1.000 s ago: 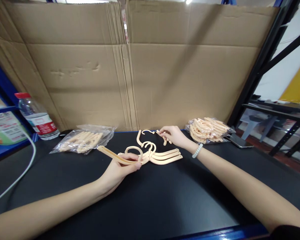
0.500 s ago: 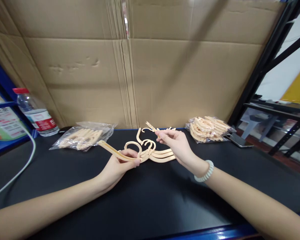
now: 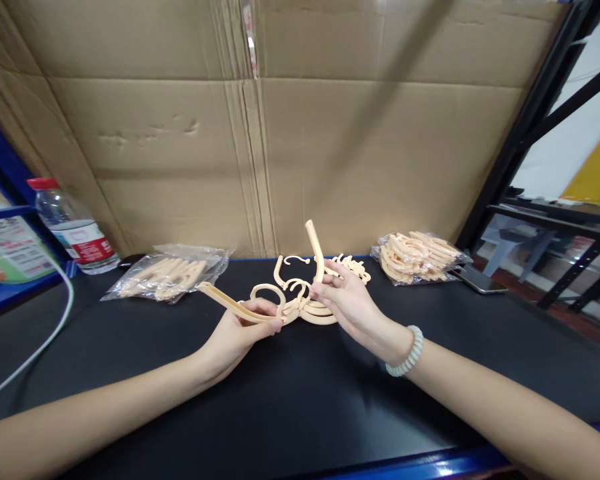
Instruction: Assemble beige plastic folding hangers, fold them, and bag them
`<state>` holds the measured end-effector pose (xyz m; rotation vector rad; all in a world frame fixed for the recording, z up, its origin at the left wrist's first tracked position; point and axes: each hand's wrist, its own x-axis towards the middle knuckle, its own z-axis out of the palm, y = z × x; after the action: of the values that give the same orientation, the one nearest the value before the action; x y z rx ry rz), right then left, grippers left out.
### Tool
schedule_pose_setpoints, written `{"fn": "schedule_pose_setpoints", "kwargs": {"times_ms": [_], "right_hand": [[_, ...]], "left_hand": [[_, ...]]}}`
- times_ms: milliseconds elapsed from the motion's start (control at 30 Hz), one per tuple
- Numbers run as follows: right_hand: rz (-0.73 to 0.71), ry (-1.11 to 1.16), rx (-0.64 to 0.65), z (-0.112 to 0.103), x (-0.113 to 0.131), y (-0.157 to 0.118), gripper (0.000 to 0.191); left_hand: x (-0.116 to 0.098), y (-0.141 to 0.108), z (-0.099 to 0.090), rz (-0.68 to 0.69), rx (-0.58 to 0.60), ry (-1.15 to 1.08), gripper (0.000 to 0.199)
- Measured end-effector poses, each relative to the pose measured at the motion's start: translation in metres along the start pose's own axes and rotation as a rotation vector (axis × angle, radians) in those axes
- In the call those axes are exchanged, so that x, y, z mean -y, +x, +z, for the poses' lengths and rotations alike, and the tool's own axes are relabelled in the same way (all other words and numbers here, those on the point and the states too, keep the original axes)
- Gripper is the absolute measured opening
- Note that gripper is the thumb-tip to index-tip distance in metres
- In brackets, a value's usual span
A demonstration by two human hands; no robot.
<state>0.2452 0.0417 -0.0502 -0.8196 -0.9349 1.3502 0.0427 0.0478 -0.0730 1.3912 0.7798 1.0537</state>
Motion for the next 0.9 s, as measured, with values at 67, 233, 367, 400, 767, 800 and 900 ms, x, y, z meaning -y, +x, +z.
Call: {"fn": "schedule_pose_setpoints", "kwargs": {"times_ms": [67,233,367,400,767,800,900], "right_hand": [[0.046,-0.040,0.096,0.002,-0.005,-0.004,0.038],[0.020,-0.209,0.198,0.007,-0.015,-0.013,0.025],[-0.011,-0.277,0.242,0.007,-0.017,-0.015,0.026],[-0.021,-0.290,0.258,0.007,-0.017,-0.014,0.026],[-0.063,-0.359,0.325,0.011,-0.010,-0.016,0.025],[-0.070,-0.365,0.333,0.011,-0.010,-0.016,0.024],[-0.079,-0.380,0.352,0.010,-0.011,-0.016,0.019]], "left_hand": [[0.001,0.000,0.000,0.001,0.002,-0.005,0.016],[0.003,0.001,-0.002,0.015,0.012,0.004,0.016],[0.002,0.001,-0.002,0.025,0.057,-0.002,0.015],[0.001,0.001,-0.001,0.033,0.071,-0.011,0.014],[-0.004,-0.001,0.000,0.059,0.164,-0.027,0.010],[-0.005,-0.001,0.000,0.060,0.168,-0.025,0.010],[-0.007,-0.001,0.001,0.077,0.171,-0.010,0.007]]}}
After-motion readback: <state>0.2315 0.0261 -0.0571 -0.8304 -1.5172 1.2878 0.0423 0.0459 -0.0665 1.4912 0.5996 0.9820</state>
